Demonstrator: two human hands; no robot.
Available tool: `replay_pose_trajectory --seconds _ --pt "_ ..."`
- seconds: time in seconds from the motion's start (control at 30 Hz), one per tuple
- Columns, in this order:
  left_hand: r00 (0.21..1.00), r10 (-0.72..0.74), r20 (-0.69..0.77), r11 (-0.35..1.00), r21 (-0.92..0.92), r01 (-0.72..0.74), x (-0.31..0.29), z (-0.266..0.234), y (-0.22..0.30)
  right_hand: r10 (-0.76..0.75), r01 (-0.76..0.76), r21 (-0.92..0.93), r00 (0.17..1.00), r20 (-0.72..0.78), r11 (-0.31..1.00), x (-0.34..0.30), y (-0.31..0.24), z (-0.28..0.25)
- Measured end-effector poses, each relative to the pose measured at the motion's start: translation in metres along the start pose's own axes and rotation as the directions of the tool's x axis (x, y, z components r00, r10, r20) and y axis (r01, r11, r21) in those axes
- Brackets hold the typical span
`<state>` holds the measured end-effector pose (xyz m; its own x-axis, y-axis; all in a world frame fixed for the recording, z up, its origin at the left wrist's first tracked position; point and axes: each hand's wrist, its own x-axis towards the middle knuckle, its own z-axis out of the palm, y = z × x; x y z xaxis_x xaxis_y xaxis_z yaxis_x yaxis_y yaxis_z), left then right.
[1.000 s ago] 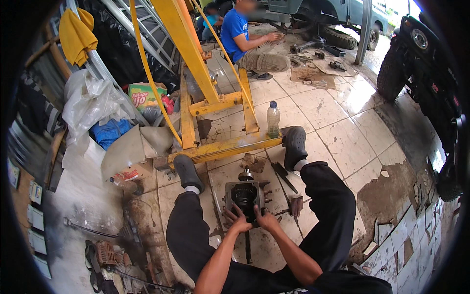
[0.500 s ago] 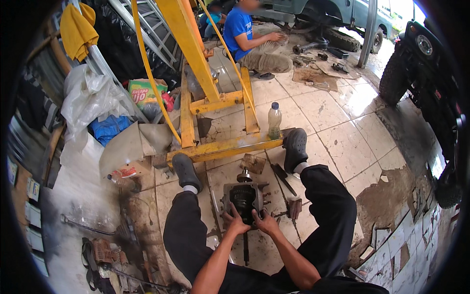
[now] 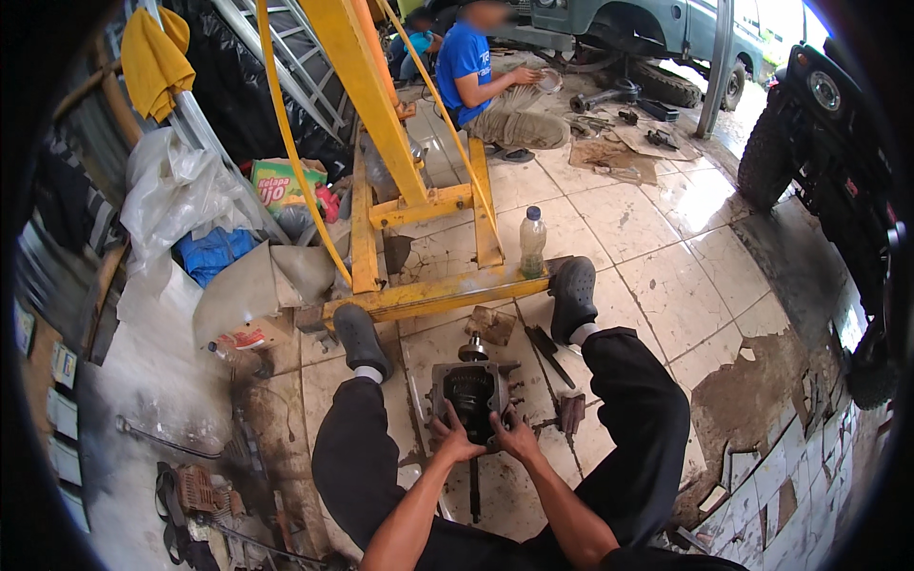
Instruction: The person sits on the floor and cleans a mechanical engine part using a rag. They wipe the exterior and interior surfaces of the part, occasionally turning it over to access different areas.
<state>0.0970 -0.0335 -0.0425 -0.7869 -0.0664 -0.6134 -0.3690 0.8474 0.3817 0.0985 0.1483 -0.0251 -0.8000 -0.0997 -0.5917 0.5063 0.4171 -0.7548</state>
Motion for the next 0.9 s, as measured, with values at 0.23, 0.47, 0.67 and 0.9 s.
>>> replay_pose_trajectory --seconds 0.23,0.47,0.67,0.9 --pt "1.0 0.009 -0.026 1.0 0.011 -0.009 0.006 0.002 -0.004 -0.137 0.126 -0.084 0.981 -0.138 0.988 -0.013 0.005 0.01" --pt "1.0 -0.014 -0.008 1.0 0.004 0.014 0.004 -0.005 0.015 -0.162 0.138 -0.131 0.969 -0.189 0.982 0.002 0.012 0.009" --pt "1.0 -0.023 -0.009 1.0 -0.001 0.023 0.002 0.002 0.016 -0.255 0.207 -0.181 0.918 -0.303 0.961 -0.006 0.023 0.015" --pt "1.0 -0.006 0.001 0.999 0.032 0.006 0.008 -0.001 0.007 -0.232 0.211 -0.106 0.94 -0.252 0.972 0.02 0.025 0.013"
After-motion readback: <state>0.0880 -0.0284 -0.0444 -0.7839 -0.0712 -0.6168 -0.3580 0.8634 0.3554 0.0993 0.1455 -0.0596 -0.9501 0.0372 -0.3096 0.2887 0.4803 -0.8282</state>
